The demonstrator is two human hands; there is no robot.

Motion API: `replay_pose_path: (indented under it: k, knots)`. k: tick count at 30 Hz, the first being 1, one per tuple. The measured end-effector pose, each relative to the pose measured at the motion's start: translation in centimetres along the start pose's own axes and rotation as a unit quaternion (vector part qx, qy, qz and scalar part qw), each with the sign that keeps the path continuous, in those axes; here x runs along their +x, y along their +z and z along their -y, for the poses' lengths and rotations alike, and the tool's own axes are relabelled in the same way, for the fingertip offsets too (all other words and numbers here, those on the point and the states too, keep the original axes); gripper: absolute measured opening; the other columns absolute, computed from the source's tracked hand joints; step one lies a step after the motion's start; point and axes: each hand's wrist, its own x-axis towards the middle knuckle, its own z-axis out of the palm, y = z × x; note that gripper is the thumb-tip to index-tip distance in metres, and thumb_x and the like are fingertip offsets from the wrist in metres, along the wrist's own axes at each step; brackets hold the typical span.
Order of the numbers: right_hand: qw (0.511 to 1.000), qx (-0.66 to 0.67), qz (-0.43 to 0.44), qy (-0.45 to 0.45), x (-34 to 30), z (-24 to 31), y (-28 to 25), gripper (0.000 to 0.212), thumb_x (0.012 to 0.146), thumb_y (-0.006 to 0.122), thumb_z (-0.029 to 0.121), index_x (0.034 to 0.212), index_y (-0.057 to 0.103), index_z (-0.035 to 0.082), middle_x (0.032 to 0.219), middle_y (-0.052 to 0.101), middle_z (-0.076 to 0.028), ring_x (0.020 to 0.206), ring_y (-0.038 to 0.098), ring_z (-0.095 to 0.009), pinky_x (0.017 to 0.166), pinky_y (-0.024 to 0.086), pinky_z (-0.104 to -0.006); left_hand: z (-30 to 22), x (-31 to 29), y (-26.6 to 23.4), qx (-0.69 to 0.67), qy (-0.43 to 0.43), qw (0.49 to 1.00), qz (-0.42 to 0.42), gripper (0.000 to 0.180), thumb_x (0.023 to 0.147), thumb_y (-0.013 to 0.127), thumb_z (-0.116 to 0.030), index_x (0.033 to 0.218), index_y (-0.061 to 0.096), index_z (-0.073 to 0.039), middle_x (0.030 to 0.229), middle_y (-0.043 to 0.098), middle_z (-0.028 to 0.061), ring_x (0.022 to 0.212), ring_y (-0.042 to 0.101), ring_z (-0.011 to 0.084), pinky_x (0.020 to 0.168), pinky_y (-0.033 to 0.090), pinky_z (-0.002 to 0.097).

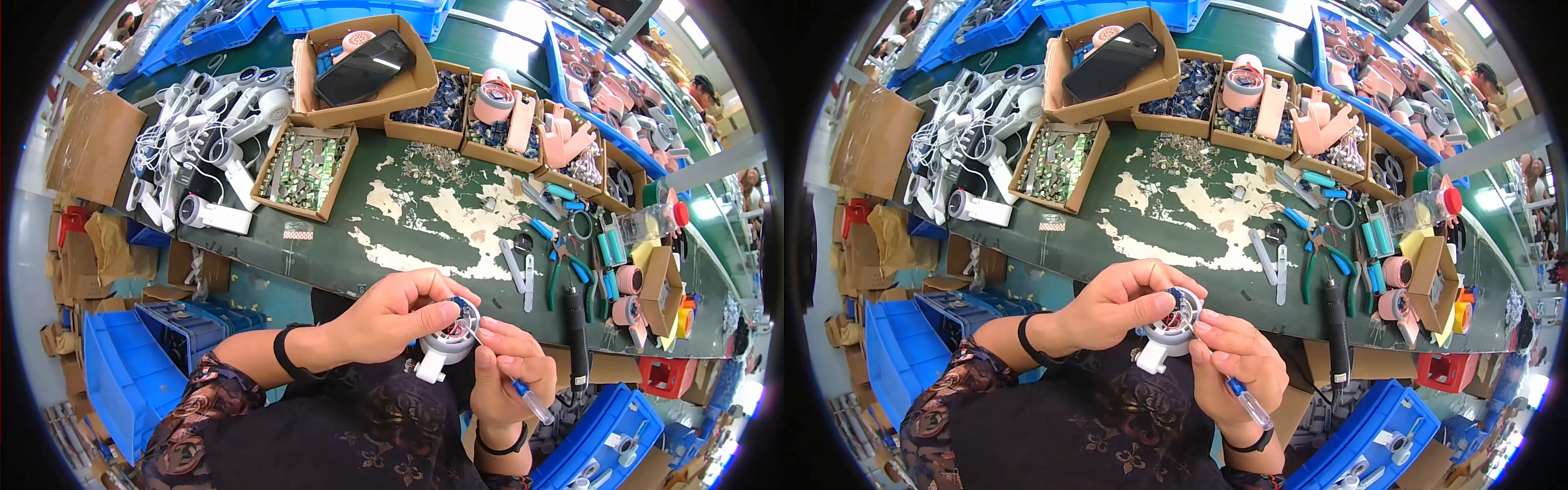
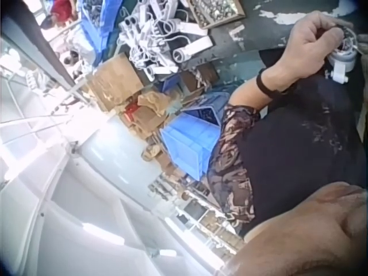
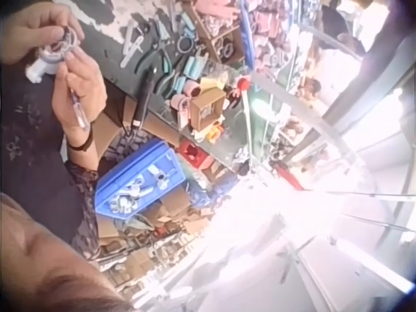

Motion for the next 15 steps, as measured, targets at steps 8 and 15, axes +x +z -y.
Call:
replay_pose_path:
  k: [8, 15]
  knots:
    - [1.0, -0.007, -0.007, -0.013, 0.49, -0.19, 0.12, 0.032, 0.083, 0.08, -0.003, 0.091, 0.05, 0.005, 0.086, 0.075, -0.02, 0.086, 0.076, -0.036, 0.078, 0.063, -0.0457, -0.58, -0.03, 0.23, -0.013, -0.04, 0.999, -0.008, 0.017, 0.105, 0.058, -0.017, 0.102, 0.059, -0.001, 0.131, 0.06, 0.0201, 0.109, 0.06, 0.0146, 0.096, 0.049, 0.0311]
    - [1.0, -0.004, 0.002, -0.019, 0.55, -0.31, 0.0, 0.031, 0.084, 0.08, -0.001, 0.09, 0.05, 0.005, 0.085, 0.075, -0.02, 0.085, 0.076, -0.036, 0.078, 0.063, -0.0452, -0.46, -0.07, 0.04, 0.002, -0.056, 0.998, -0.006, 0.019, 0.106, 0.057, -0.019, 0.105, 0.06, -0.001, 0.131, 0.061, 0.0187, 0.109, 0.06, 0.0137, 0.095, 0.049, 0.0304]
